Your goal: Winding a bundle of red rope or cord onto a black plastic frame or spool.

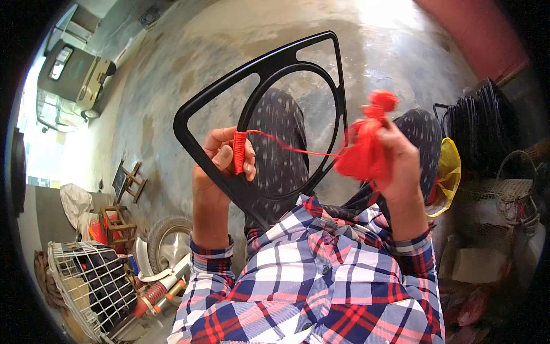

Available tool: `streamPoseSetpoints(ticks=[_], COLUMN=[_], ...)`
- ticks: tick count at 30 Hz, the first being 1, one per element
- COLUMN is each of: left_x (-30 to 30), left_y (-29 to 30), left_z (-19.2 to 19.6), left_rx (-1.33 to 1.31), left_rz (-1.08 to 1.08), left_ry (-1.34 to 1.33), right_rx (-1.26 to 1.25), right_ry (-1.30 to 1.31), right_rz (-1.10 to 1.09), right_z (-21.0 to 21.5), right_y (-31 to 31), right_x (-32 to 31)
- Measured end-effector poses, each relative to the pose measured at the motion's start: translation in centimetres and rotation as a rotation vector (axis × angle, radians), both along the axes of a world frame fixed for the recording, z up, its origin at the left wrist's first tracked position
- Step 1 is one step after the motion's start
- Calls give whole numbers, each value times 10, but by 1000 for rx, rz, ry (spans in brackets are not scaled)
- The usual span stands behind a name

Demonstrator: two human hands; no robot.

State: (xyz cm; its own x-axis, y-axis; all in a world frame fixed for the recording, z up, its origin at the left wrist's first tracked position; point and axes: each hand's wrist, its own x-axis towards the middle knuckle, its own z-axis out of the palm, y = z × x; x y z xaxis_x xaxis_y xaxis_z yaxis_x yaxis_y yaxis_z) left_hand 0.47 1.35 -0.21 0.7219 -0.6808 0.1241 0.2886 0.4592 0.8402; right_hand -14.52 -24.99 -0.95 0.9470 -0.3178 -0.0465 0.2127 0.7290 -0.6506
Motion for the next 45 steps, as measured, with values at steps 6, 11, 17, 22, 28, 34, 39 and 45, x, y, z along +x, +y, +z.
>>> streamPoseSetpoints(ticks=[6,11,17,22,28,34,39,45], left_x=[-19,-37,-40,-47,-53,-34,-20,0], left_y=[-14,-36,-29,-31,-40,-24,-18,-3], left_z=[4,7,12,27,28,7,7,-7], left_rx=[-88,-25,7,-149,124,-96,-42,-153], left_rz=[-98,-63,33,-311,-104,-170,-73,-123], left_ry=[146,227,285,348,63,107,89,127], right_rx=[-407,-939,-414,14,204,-55,8,17], right_ry=[-104,12,-118,-98,-73,30,-187,-608], right_rz=[267,-13,206,404,268,44,-42,256], right_z=[39,54,24,6,-3,-46,17,32], right_y=[39,61,43,51,46,14,21,-8], right_x=[16,39,46,44,58,42,24,4])
